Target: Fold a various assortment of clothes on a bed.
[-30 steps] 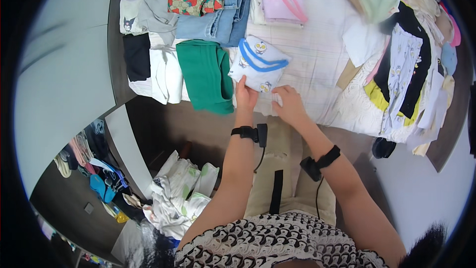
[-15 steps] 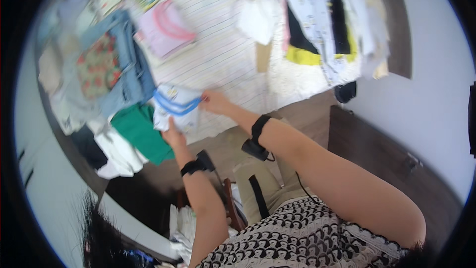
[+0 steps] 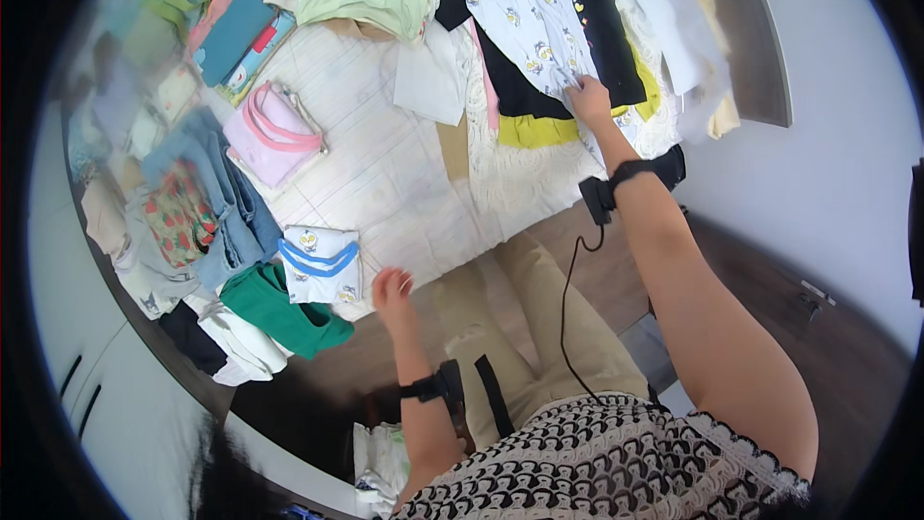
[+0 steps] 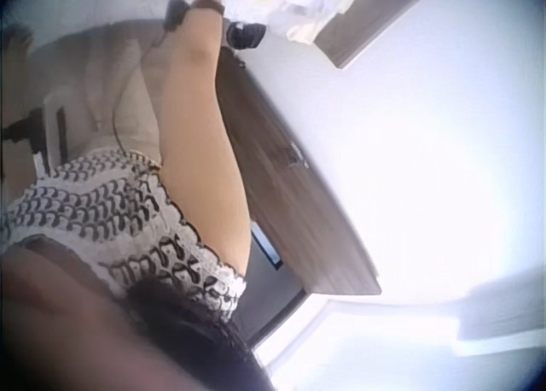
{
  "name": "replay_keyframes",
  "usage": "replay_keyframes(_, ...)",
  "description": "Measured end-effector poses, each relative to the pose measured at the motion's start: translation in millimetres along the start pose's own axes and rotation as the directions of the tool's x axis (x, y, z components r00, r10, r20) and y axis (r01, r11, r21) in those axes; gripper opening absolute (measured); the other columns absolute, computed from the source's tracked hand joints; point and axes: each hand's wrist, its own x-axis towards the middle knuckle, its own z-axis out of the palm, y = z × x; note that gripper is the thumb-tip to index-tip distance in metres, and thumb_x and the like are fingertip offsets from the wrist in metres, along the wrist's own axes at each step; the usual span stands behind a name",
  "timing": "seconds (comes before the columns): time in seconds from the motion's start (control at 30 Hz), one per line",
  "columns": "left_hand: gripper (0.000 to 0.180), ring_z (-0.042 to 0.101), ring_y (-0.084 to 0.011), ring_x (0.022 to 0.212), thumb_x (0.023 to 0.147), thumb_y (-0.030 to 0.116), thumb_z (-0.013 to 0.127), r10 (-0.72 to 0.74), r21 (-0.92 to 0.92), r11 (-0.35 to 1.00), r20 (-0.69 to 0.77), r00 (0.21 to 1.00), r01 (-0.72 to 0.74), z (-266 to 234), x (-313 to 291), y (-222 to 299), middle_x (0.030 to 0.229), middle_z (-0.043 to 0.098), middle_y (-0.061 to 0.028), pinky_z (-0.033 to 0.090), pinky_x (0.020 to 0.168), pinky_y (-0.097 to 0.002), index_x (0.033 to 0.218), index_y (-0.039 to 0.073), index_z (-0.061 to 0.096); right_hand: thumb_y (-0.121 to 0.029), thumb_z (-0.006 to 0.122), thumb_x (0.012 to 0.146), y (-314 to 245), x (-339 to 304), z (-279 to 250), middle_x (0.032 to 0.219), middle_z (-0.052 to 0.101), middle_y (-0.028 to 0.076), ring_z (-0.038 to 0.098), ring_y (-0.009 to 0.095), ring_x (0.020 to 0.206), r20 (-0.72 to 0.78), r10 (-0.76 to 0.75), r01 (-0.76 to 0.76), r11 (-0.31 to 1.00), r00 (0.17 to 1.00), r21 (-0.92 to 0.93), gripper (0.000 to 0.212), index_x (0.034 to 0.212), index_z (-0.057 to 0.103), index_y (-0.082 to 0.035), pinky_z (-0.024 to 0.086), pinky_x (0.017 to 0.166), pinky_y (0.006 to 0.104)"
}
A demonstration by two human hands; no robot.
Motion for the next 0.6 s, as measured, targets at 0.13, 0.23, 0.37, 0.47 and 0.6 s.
replay_keyframes(0.13, 0.037, 0.051, -0.0216, 0.101, 0.089, 0.025, 0.048, -0.121, 0.048, 0.993, 0.453, 0.883, 0.111, 91.2, 19.2, 35.5, 0.109, 0.053, -0.0117, 0.043, 0.083, -0.0364, 0.118, 0.003, 0.044, -0.019, 0.056, 0.072, -65.7, -69.7, 0.3, 0.087, 0.059, 0.024, 0.058, 0.037, 0.08, 0.193, -0.267, 0.195, 0.926, 0.944, 0.324, 0.032, 0.098, 0.056, 0.0, 0.046, 0.069, 0.0426)
replay_keyframes(0.23, 0.047, 0.044, -0.0218, 0.111, 0.09, 0.03, 0.044, -0.181, 0.0, 0.975, 0.585, 0.791, 0.223, 159.9, 53.1, 51.0, 0.121, 0.046, -0.0131, 0.039, 0.09, -0.038, 0.126, 0.002, 0.035, -0.018, 0.057, 0.071, -68.2, -146.6, 11.0, 0.079, 0.058, 0.02, 0.057, 0.037, 0.077, 0.259, -0.592, 0.439, 0.769, 0.763, 0.465, 0.027, 0.092, 0.056, -0.001, 0.045, 0.069, 0.0426)
replay_keyframes(0.37, 0.047, 0.047, -0.0156, 0.104, 0.082, 0.014, 0.056, -0.082, 0.089, 0.995, 0.586, 0.806, 0.036, 199.4, 91.3, 41.3, 0.116, 0.05, -0.0108, 0.041, 0.083, -0.0288, 0.123, 0.002, 0.038, -0.018, 0.06, 0.068, -60.1, -198.8, -2.8, 0.083, 0.059, 0.015, 0.056, 0.033, 0.082, 0.678, -0.614, 0.288, 0.789, 0.404, 0.543, 0.028, 0.091, 0.056, -0.002, 0.044, 0.071, 0.0402)
replay_keyframes(0.47, 0.047, 0.05, -0.0138, 0.098, 0.078, 0.008, 0.06, -0.11, 0.288, 0.956, 0.529, 0.841, -0.056, 186.1, 108.5, 33.4, 0.114, 0.051, -0.0091, 0.043, 0.077, -0.0263, 0.12, 0.001, 0.041, -0.016, 0.062, 0.068, -20.5, -171.4, 19.3, 0.086, 0.058, 0.014, 0.055, 0.032, 0.084, 0.482, -0.541, 0.249, 0.802, 0.689, 0.544, 0.027, 0.09, 0.057, -0.003, 0.044, 0.073, 0.0386)
replay_keyframes(0.6, 0.046, 0.053, -0.0119, 0.086, 0.075, 0.006, 0.062, -0.121, 0.506, 0.859, 0.359, 0.926, -0.084, 156.0, 113.9, 44.7, 0.105, 0.054, -0.0069, 0.042, 0.064, -0.0236, 0.117, 0.003, 0.043, -0.01, 0.065, 0.065, -28.9, -96.0, 21.2, 0.093, 0.056, 0.017, 0.053, 0.035, 0.085, -0.182, -0.596, 0.621, 0.717, 0.782, 0.317, 0.038, 0.1, 0.054, -0.007, 0.043, 0.076, 0.0391)
